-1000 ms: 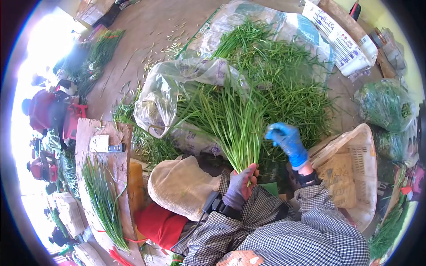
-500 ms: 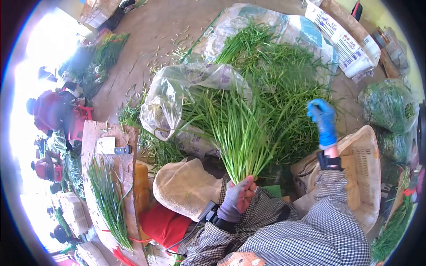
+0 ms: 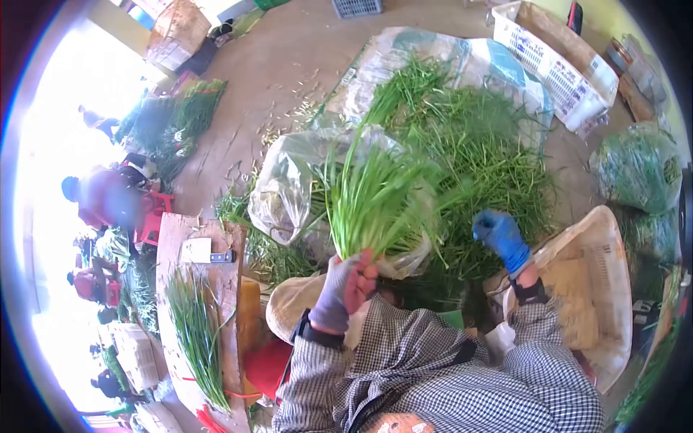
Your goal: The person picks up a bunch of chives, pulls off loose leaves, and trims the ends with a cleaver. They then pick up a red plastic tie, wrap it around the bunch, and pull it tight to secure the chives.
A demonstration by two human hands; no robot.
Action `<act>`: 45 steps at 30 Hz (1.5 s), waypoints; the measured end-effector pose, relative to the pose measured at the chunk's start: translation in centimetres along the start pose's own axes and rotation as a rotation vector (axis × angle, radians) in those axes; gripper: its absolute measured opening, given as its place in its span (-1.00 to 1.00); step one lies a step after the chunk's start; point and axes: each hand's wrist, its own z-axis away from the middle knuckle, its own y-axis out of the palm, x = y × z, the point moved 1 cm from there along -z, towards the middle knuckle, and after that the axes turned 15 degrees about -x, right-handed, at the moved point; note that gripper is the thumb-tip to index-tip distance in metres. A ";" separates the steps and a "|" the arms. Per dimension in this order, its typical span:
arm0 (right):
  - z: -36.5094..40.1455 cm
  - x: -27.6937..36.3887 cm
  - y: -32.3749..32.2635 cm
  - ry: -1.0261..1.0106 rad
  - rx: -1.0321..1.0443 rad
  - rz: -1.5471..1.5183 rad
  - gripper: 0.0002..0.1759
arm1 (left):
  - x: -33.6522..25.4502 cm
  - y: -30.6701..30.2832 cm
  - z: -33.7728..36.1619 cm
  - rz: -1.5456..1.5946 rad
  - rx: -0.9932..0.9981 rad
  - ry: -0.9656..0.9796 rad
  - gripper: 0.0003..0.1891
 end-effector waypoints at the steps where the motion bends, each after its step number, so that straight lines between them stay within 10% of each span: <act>1: 0.5 1.0 -0.1 -0.017 -0.008 -0.005 -0.83 | 0.1 -2.0 -2.2 0.015 -0.038 -0.084 -0.80; 7: 5.2 3.1 3.5 -0.093 0.315 0.399 -0.76 | 1.3 -1.0 0.0 0.021 0.005 -0.029 -0.72; 9: 7.5 3.4 5.6 0.301 0.462 -0.264 -0.61 | 1.5 0.3 1.0 -0.025 -0.103 -0.022 -0.77; 21: 6.3 8.4 10.9 0.196 0.449 -0.537 -0.29 | 8.6 -2.1 -0.9 -0.187 -0.161 0.158 -0.76; 23: 6.3 8.4 11.2 0.164 0.434 -0.471 -0.30 | 9.0 -0.5 -0.1 -0.600 -0.298 0.417 -0.72; 24: 6.5 8.5 11.5 0.177 0.418 -0.517 -0.32 | 11.9 -3.8 -2.8 -1.233 -0.288 0.900 -0.48; 28: 7.2 6.9 12.3 0.166 0.323 -0.540 -0.44 | 10.9 -0.5 1.0 -1.669 -0.201 0.639 -0.02; 33: 7.3 8.3 11.0 0.289 0.232 -0.514 -0.54 | 11.2 -0.1 2.3 -1.630 -0.120 0.571 0.05; 36: 6.9 7.3 11.0 0.216 0.138 -0.435 -0.60 | 12.1 -0.3 2.4 -1.240 -0.145 0.856 0.02; 41: 6.0 8.4 10.4 0.262 0.150 -0.544 -0.63 | 9.7 0.5 3.4 -0.035 -0.044 0.103 -0.11; 43: 6.3 10.1 10.1 0.182 0.175 -0.481 -0.65 | 10.0 0.9 2.5 -0.076 -0.028 0.270 -0.31; 45: 6.5 9.7 10.9 0.131 0.218 -0.477 -0.67 | 10.1 1.0 2.3 -0.033 0.047 -0.154 -0.58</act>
